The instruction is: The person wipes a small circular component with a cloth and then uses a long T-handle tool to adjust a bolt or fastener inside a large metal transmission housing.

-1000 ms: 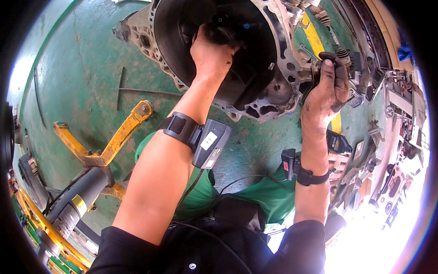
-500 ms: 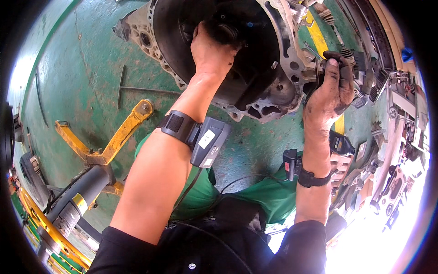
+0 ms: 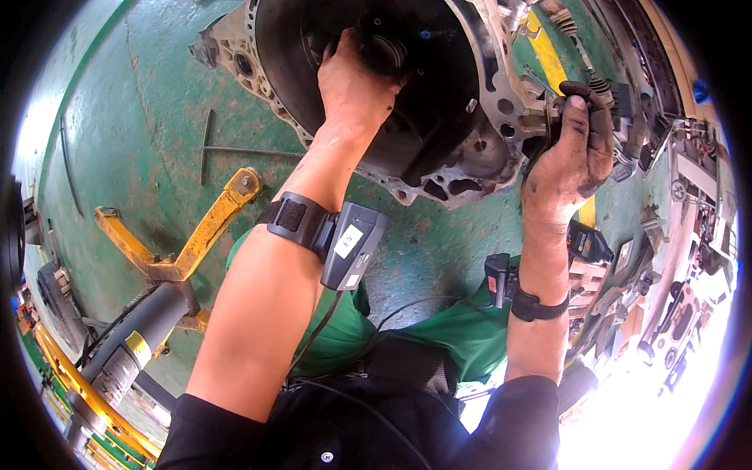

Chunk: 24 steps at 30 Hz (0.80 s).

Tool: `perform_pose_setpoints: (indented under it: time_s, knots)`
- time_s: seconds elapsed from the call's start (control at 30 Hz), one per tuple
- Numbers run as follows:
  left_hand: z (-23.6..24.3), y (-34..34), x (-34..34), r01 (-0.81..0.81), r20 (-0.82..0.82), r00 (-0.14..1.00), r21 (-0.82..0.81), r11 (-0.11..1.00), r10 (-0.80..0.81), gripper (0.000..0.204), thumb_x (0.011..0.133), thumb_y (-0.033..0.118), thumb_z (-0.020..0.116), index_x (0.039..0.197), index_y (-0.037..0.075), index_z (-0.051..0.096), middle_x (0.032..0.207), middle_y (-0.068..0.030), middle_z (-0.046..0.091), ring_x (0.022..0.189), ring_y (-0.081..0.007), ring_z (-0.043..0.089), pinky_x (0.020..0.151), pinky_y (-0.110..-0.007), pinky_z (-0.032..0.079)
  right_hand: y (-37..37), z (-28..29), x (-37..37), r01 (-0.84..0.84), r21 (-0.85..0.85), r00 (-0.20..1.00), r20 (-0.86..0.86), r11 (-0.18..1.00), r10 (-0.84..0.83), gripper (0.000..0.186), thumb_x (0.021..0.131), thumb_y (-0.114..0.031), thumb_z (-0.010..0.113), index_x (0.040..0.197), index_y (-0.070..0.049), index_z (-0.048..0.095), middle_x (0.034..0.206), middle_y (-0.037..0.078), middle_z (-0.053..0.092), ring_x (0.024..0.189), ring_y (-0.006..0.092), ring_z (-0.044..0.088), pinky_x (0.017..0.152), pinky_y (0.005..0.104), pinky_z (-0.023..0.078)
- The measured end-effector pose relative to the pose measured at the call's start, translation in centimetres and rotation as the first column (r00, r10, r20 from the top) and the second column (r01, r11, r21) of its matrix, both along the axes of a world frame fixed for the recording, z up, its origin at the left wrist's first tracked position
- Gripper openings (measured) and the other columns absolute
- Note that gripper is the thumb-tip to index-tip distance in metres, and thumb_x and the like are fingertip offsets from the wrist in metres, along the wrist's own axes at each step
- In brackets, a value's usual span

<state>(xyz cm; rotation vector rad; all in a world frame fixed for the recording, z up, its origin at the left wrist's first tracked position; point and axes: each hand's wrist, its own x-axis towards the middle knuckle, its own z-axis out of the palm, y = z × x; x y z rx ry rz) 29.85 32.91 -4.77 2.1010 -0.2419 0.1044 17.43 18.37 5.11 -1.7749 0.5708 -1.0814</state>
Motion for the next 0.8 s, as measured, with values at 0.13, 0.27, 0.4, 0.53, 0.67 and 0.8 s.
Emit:
perform_pose_setpoints:
  time_s: [0.13, 0.27, 0.4, 0.53, 0.67, 0.8]
  knots:
    - [-0.1, 0.0, -0.2, -0.021, 0.078, 0.997, 0.012, 1.000, 0.020, 0.069, 0.058, 0.018, 0.087, 0.117, 0.002, 0.053, 0.111, -0.0268, 0.062, 0.101, -0.0422, 0.061, 0.089, -0.043, 0.053, -0.1, -0.1, -0.2, -0.016, 0.044, 1.000, 0.004, 0.999, 0.016, 0.020, 0.094, -0.010, 0.053, 0.102, 0.002, 0.066, 0.097, 0.006, 0.061, 0.090, 0.0146, 0.055, 0.086, 0.0266, 0.044]
    - [0.0, 0.5, -0.2, 0.023, 0.242, 0.970, 0.034, 0.999, -0.030, 0.065, 0.061, 0.027, 0.088, 0.114, 0.003, 0.056, 0.104, -0.0209, 0.066, 0.099, -0.0408, 0.063, 0.088, -0.043, 0.053, 0.0, 0.0, -0.1, -0.018, -0.001, 0.999, -0.027, 1.000, 0.018, 0.020, 0.095, -0.011, 0.052, 0.101, 0.002, 0.066, 0.097, 0.006, 0.061, 0.090, 0.0148, 0.055, 0.085, 0.0269, 0.045]
    - [0.1, 0.5, -0.2, -0.025, 0.132, 0.991, 0.020, 0.999, 0.022, 0.062, 0.070, 0.026, 0.079, 0.123, 0.004, 0.055, 0.116, -0.0269, 0.060, 0.106, -0.0468, 0.058, 0.093, -0.045, 0.050, -0.3, 0.0, -0.2, -0.001, -0.074, 0.998, -0.070, 0.997, -0.004, 0.021, 0.094, -0.012, 0.053, 0.104, 0.001, 0.065, 0.101, 0.008, 0.063, 0.091, 0.0183, 0.058, 0.084, 0.0303, 0.048]
    - [0.6, 0.2, 0.0, -0.024, 0.026, 0.999, -0.073, 0.997, 0.026, 0.058, 0.070, 0.025, 0.079, 0.119, 0.003, 0.057, 0.103, -0.0243, 0.066, 0.098, -0.0426, 0.063, 0.086, -0.044, 0.052, 0.0, 0.2, -0.2, 0.020, -0.107, 0.997, -0.075, 0.994, -0.028, 0.019, 0.093, -0.010, 0.053, 0.099, 0.002, 0.067, 0.094, 0.005, 0.063, 0.087, 0.0145, 0.056, 0.083, 0.0266, 0.045]
    - [0.3, 0.1, 0.0, -0.054, 0.099, 0.993, -0.165, 0.985, 0.071, 0.051, 0.070, 0.023, 0.077, 0.114, 0.003, 0.058, 0.098, -0.0229, 0.067, 0.093, -0.0407, 0.065, 0.080, -0.043, 0.054, -0.2, -0.2, 0.2, 0.012, -0.067, 1.000, 0.007, 0.998, -0.012, 0.019, 0.093, -0.009, 0.054, 0.099, 0.002, 0.067, 0.094, 0.004, 0.063, 0.086, 0.0137, 0.056, 0.081, 0.0259, 0.046]
    - [0.5, 0.4, 0.2, 0.003, 0.028, 1.000, -0.104, 0.995, -0.001, 0.053, 0.071, 0.023, 0.076, 0.116, 0.003, 0.058, 0.101, -0.0237, 0.067, 0.094, -0.0409, 0.065, 0.081, -0.043, 0.054, 0.1, 0.0, -0.2, -0.005, -0.016, 0.999, -0.034, 1.000, 0.005, 0.020, 0.094, -0.011, 0.054, 0.105, 0.002, 0.065, 0.102, 0.008, 0.063, 0.092, 0.0183, 0.058, 0.083, 0.0299, 0.048]
